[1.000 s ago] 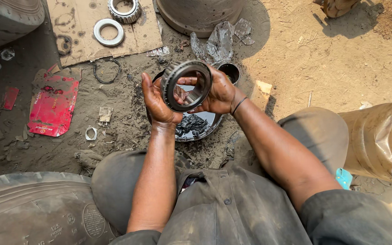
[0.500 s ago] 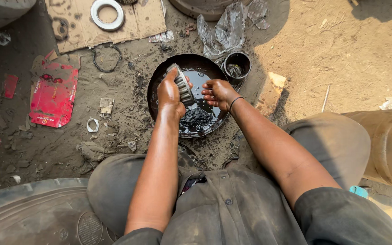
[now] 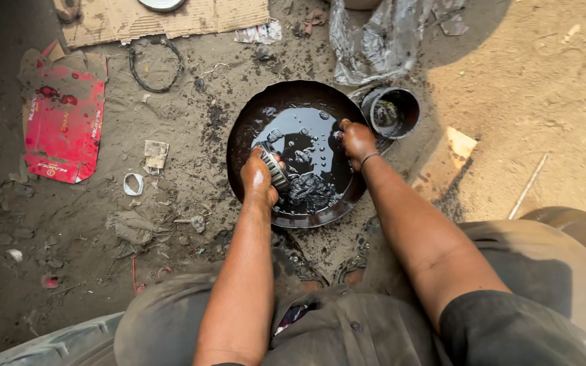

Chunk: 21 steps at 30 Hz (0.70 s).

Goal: The person sits on the ground and cleans a tapered roller bearing and a cylindrical metal housing by hand using a dark liquid in a shallow pan. The person scrubs the bearing and housing repeatedly, then places the cleaned bearing on a nearby cardboard sheet.

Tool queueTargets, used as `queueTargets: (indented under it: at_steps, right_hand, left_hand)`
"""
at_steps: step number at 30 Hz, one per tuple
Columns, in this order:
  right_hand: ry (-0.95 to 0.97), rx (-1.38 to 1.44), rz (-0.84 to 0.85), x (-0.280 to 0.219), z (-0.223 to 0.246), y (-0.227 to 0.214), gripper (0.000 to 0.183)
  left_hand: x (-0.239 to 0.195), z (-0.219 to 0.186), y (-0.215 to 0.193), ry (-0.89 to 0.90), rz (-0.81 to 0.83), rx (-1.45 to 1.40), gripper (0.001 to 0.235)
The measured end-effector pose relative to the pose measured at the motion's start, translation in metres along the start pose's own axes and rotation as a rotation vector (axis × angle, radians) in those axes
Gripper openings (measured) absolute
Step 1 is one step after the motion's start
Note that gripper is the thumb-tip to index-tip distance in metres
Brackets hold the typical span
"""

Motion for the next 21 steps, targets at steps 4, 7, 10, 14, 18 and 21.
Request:
queueTargets:
  at_steps: [4,7,10,14,18,21]
  right_hand:
    - [0.187,-0.018,-0.041,-0.019,-0.042,0.044,0.035]
    - [0.472,0.501,0.508,-0.047,-0.036,0.085,0.029]
    - [0.457,0.454,0.929,-0.072,0.013,0.101,0.023]
    - [-0.433,-0.860,0.966,-0.082,0.087,0.108,0.042]
    - [-0.067,-0.568,0.553,-0.060,0.089,0.068,0.043]
    - [0.144,-0.082,0.091,-0.033,0.039,0.026,0.035]
  left_hand:
    - [0.000,-0.012,0.003,-0.014,-0.016,0.068,0.032]
    - [0.007,-0.019,0.002,-0.020,0.029,0.041,0.030]
    - [0.011,-0.017,-0.002,-0.086,0.023,0.007,0.027]
    - [0.014,-0.015,0.004,-0.187,0.065,-0.037,0.027]
    - [0.013,-0.011,0.006,-0.187,0.143,-0.051,0.030]
    - [0.013,-0.012,0.005,-0.058,0.109,0.178,0.045]
Point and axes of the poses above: each hand's wrist, its own x-axis towards the middle knuckle, its own y-axis out of the palm, z = x × y, the point moved 4 cm from there along x, towards the middle knuckle, and after that the axes turned 2 degrees about -y, right-handed, at the moved point
